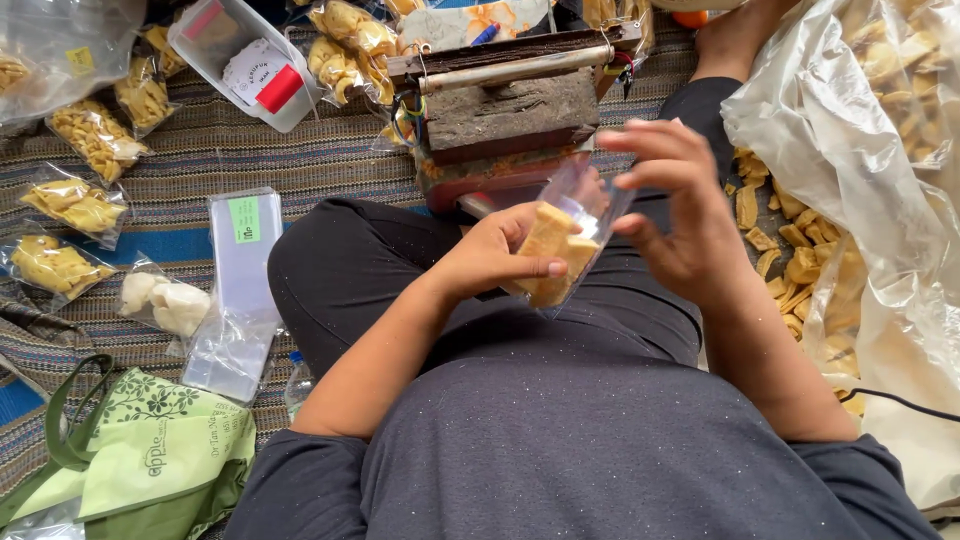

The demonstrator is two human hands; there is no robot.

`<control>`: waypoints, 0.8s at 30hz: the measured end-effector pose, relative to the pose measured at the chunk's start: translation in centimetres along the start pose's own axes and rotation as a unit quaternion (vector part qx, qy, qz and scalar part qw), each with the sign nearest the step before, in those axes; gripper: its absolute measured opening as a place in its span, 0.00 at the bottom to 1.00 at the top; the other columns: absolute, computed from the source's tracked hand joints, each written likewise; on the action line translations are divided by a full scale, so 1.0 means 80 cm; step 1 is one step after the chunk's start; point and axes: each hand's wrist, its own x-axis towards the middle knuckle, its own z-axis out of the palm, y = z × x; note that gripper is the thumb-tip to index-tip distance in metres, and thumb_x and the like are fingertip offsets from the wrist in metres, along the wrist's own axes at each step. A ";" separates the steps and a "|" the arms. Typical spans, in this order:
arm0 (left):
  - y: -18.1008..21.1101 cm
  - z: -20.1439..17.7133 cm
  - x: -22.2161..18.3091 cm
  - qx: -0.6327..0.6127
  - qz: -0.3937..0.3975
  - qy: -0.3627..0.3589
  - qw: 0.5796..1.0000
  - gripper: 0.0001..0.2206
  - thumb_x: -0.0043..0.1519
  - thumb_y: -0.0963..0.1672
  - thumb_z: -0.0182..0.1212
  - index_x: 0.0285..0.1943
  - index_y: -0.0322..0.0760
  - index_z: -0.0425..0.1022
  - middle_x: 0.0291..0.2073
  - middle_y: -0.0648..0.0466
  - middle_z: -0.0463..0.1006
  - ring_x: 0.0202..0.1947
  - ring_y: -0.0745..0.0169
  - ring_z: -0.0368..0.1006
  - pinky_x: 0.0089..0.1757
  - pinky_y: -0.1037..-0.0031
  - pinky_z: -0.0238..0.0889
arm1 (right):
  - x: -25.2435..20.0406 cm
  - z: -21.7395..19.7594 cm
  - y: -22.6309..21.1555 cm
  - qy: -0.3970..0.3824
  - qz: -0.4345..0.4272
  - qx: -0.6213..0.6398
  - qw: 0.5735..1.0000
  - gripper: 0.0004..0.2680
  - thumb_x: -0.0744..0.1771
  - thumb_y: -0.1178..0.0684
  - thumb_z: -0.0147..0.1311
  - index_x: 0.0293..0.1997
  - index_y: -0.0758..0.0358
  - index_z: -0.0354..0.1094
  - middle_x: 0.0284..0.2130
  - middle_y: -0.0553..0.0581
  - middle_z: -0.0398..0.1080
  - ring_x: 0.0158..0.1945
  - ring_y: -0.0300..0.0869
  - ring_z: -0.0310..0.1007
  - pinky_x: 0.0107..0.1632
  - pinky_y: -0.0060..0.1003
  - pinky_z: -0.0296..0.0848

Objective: The person is manually packaging individual pastry pieces into small plastic bags while sitting on the floor.

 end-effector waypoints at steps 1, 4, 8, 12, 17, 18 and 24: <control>-0.002 0.000 0.000 0.001 0.000 -0.001 1.000 0.25 0.52 0.46 0.75 0.59 0.40 0.75 0.46 0.58 0.81 0.45 0.70 0.76 0.47 0.77 0.70 | -0.009 0.004 0.005 0.001 0.000 0.000 1.000 0.12 0.72 0.41 0.46 0.53 0.57 0.59 0.63 0.63 0.66 0.72 0.58 0.60 0.75 0.56 0.51; -0.007 0.000 0.004 -0.055 0.051 0.092 0.993 0.23 0.52 0.42 0.80 0.56 0.38 0.76 0.38 0.51 0.83 0.38 0.66 0.80 0.41 0.73 0.76 | -0.029 0.016 0.016 0.147 0.058 0.114 0.981 0.08 0.73 0.54 0.50 0.46 0.72 0.60 0.48 0.70 0.67 0.53 0.58 0.71 0.57 0.48 0.71; -0.010 0.003 0.006 0.014 0.098 0.126 0.987 0.25 0.49 0.42 0.83 0.56 0.42 0.78 0.40 0.54 0.83 0.41 0.72 0.78 0.45 0.78 0.74 | -0.036 0.037 0.009 0.119 0.168 0.142 0.968 0.13 0.67 0.54 0.65 0.53 0.73 0.70 0.44 0.64 0.73 0.45 0.47 0.77 0.46 0.37 0.77; -0.020 0.014 0.002 0.045 0.136 0.105 0.984 0.37 0.41 0.43 0.87 0.62 0.41 0.75 0.46 0.48 0.83 0.46 0.68 0.76 0.52 0.70 0.71 | -0.038 0.042 0.000 0.138 0.173 0.114 0.968 0.05 0.66 0.64 0.68 0.41 0.72 0.75 0.37 0.62 0.77 0.39 0.44 0.79 0.41 0.33 0.80; 0.028 0.015 -0.037 0.110 0.236 0.125 0.957 0.32 0.54 0.48 0.75 0.69 0.39 0.70 0.62 0.50 0.74 0.62 0.61 0.70 0.61 0.61 0.63 | -0.055 0.042 0.006 0.128 0.166 0.171 0.963 0.04 0.65 0.67 0.65 0.39 0.75 0.73 0.34 0.66 0.75 0.38 0.45 0.78 0.39 0.36 0.79; 0.043 0.023 -0.047 0.075 0.241 0.145 0.957 0.19 0.65 0.43 0.67 0.65 0.35 0.74 0.57 0.50 0.78 0.59 0.62 0.73 0.59 0.67 0.67 | -0.058 0.041 0.004 0.123 0.168 0.185 0.961 0.04 0.65 0.67 0.65 0.38 0.74 0.73 0.33 0.65 0.74 0.37 0.43 0.78 0.39 0.35 0.79; 0.061 0.031 -0.046 0.152 0.277 0.167 0.934 0.09 0.62 0.38 0.69 0.51 0.36 0.81 0.46 0.52 0.81 0.49 0.62 0.80 0.51 0.73 0.75 | -0.063 0.035 -0.014 0.119 0.173 0.202 0.957 0.04 0.64 0.68 0.64 0.37 0.76 0.72 0.34 0.66 0.74 0.38 0.44 0.78 0.40 0.36 0.80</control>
